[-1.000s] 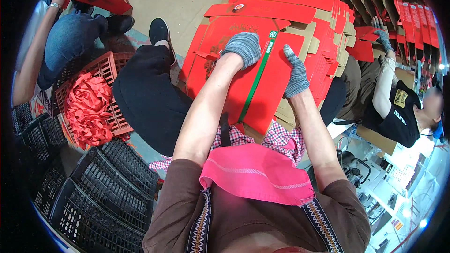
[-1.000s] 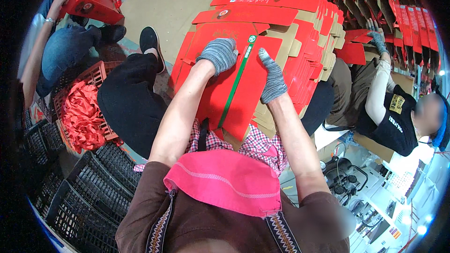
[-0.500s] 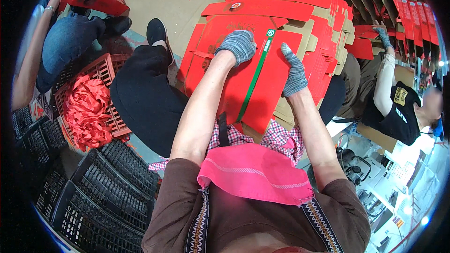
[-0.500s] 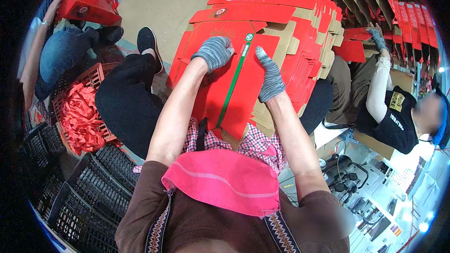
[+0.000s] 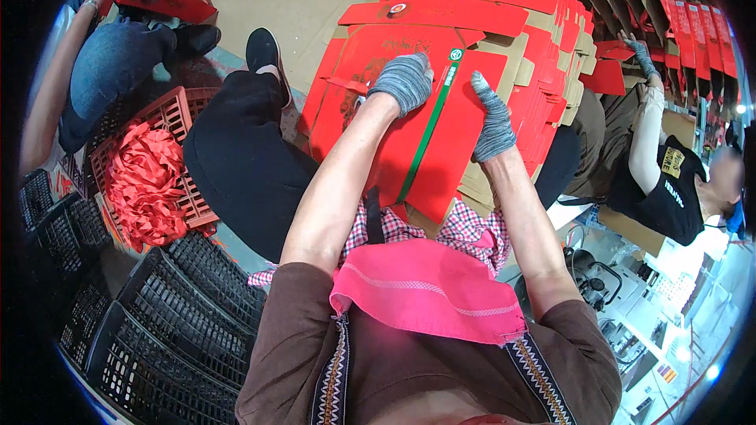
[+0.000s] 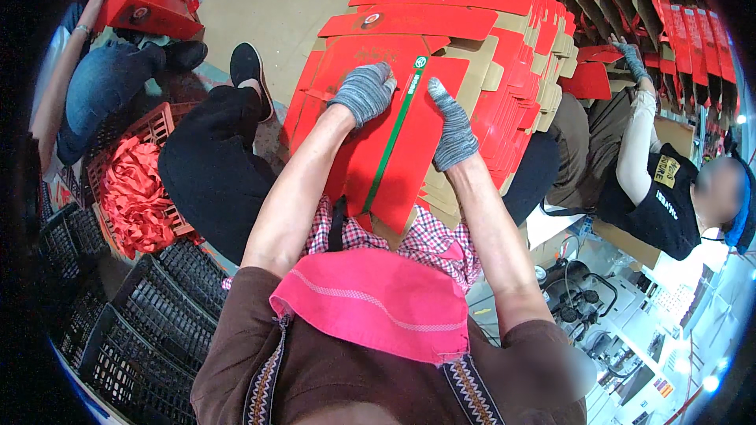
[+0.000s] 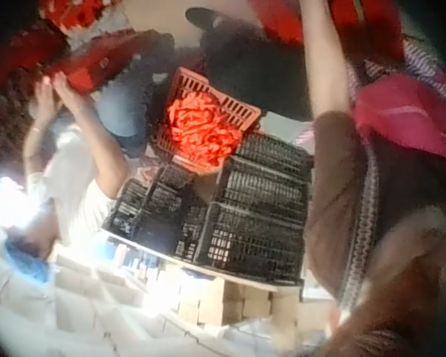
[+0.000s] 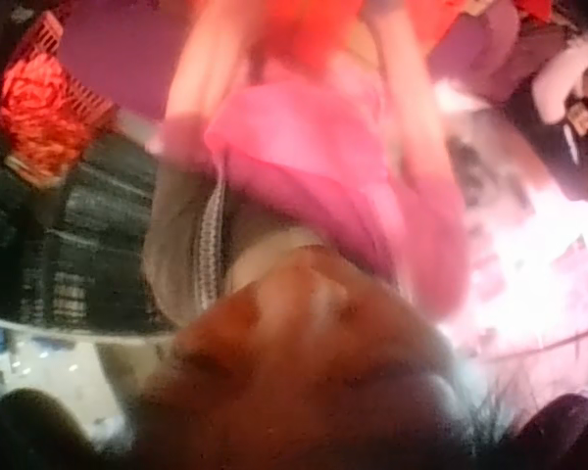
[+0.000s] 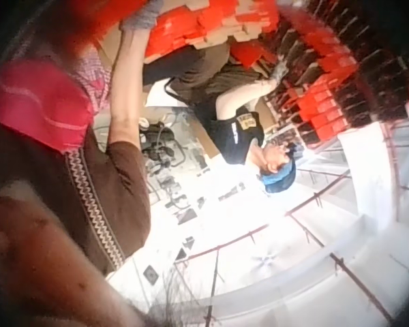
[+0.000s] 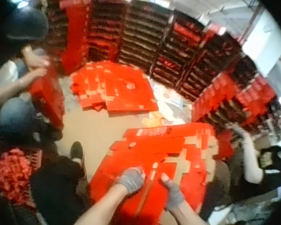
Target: Assembling cardboard gift boxes by folding and attaching handles.
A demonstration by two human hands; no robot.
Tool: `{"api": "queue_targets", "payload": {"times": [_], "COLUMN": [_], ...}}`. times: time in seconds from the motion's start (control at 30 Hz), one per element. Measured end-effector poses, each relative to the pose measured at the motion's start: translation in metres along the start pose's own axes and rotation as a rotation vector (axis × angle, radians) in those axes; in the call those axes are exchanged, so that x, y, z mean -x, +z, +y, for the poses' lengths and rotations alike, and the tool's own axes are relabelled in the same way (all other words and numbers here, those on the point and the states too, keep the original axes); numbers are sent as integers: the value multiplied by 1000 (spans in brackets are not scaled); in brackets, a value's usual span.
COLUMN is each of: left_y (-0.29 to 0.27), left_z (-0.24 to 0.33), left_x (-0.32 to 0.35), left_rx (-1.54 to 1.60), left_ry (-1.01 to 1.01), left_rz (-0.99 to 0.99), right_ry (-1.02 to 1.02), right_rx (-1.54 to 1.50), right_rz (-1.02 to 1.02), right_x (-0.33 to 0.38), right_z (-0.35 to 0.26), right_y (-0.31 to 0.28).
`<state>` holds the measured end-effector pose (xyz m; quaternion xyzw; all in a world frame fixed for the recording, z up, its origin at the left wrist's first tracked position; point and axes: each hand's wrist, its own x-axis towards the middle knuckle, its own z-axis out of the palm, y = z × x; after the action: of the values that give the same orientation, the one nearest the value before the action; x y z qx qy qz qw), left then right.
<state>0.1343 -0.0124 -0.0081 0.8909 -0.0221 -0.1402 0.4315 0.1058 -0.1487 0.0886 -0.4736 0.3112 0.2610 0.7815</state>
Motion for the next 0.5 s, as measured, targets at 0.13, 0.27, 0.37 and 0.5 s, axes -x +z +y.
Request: {"api": "queue_targets", "payload": {"times": [0.13,0.27,0.37,0.5], "left_y": [13,11,12,17], "left_z": [-3,4,3,1], "left_x": [5,8,12,13], "left_rx": [18,-47,5,71], "left_ry": [-11,-5,-7,-18], "left_rz": [113,80,97,166], "right_ry": [2,10,40,78], "right_rx": [19,18,-42,-47], "right_rz": [12,-25,-104,-124], "right_x": [-1,-2,-6,-9], "right_z": [0,3,6,6], "right_y": [0,-4,-11,-13]}}
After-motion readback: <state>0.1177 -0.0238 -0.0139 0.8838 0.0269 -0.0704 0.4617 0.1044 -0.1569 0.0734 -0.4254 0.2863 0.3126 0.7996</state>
